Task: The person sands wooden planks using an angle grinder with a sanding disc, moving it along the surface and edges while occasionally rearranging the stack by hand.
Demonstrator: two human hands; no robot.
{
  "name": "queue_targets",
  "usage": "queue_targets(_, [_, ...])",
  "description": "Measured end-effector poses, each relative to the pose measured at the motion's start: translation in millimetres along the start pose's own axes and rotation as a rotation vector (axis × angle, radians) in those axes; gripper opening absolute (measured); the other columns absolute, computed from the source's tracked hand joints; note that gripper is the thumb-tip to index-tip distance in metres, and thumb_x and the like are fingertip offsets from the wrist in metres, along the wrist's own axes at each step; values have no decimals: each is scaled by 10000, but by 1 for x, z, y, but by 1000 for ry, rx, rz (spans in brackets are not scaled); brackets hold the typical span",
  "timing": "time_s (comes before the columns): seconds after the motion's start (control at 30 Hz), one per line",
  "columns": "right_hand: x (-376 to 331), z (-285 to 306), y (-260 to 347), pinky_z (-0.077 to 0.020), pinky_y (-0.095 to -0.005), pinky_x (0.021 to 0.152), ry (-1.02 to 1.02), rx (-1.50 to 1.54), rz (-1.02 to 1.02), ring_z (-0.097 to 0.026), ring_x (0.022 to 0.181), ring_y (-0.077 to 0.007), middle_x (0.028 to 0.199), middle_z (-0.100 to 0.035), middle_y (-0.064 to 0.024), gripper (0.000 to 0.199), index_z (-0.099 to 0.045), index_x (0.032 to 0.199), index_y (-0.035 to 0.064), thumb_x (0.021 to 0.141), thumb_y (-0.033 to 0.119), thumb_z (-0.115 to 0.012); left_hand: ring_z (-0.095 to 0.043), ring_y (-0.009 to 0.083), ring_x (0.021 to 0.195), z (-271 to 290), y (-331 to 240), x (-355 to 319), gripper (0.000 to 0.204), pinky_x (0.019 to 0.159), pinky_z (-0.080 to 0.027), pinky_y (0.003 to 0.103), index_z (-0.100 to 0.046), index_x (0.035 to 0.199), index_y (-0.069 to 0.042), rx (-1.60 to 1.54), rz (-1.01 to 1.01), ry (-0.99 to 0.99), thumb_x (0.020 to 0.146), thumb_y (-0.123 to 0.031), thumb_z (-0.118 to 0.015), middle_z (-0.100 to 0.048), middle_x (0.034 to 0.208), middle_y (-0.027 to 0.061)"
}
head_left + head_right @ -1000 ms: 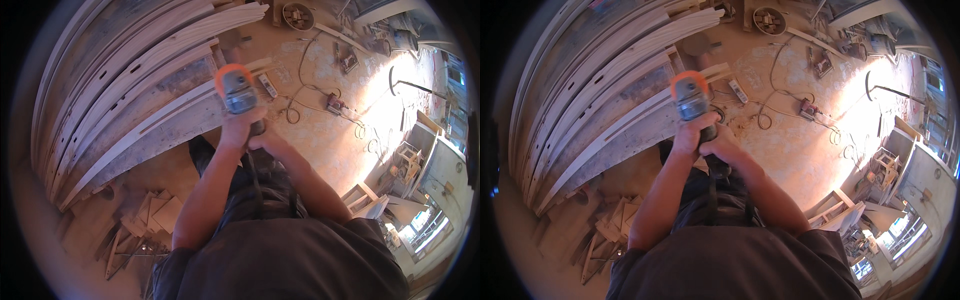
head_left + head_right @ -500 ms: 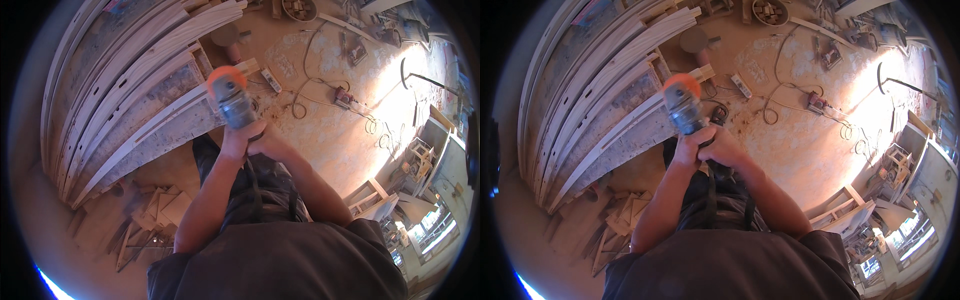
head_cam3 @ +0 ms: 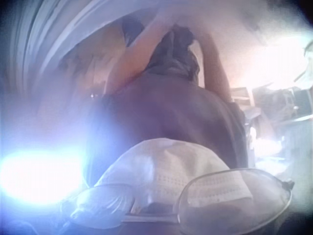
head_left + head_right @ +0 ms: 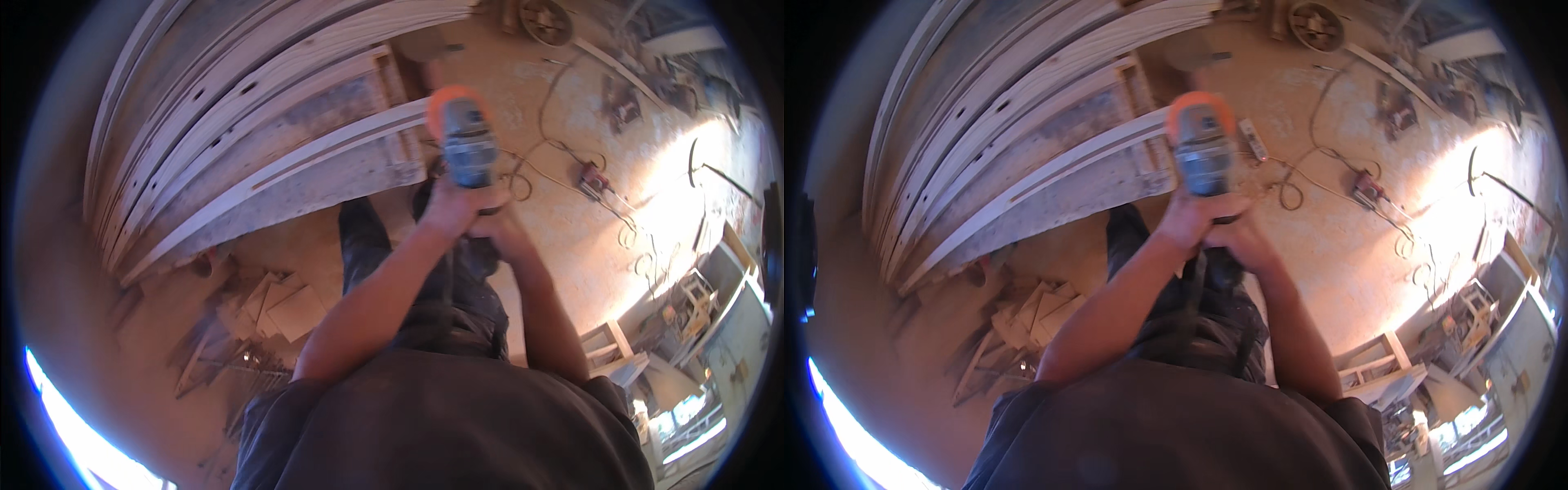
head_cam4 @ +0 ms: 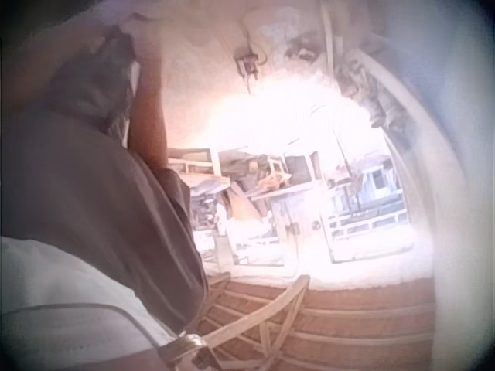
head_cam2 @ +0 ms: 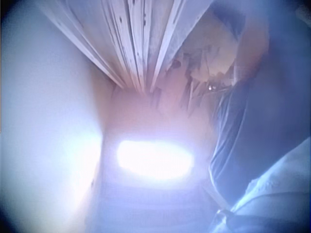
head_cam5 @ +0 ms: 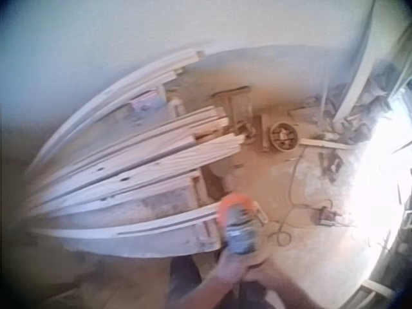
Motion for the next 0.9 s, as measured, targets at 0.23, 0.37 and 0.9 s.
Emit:
queue_targets(0.23, [-3,-13,-4,-526,-288,678,-58,-32,-47,-656,779,-112,823,-688,-20,252,-705,892,-13,644,22,-733,-657,152,793,8,-9,-15,298,737,-550,338,-695,1008,-26,-85,32,-57,758,-82,-847,-692,921,42])
queue_targets(0.37, [8,-59,-2,-512,-282,674,21,-129,-58,-645,786,-98,800,-675,-5,221,-702,860,-5,648,37,-751,-654,159,788,49,-23,-40,303,746,-551,337,-686,1034,-34,-187,9,-77,771,-58,-834,-690,926,39])
queue_targets(0.9, [46,-266,-40,-524,-283,671,216,-308,-109,-653,746,-108,786,-696,-26,205,-716,836,6,632,22,-738,-665,154,745,246,-45,-128,236,692,-541,331,-693,966,-32,-336,-65,-198,788,-97,-834,-698,883,37])
Point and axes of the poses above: each hand's wrist, its own x-axis towards the middle knuckle, its own z-axis out of the back of the hand, y = z × x, the point moved 6 cm from there along x, towards the middle knuckle
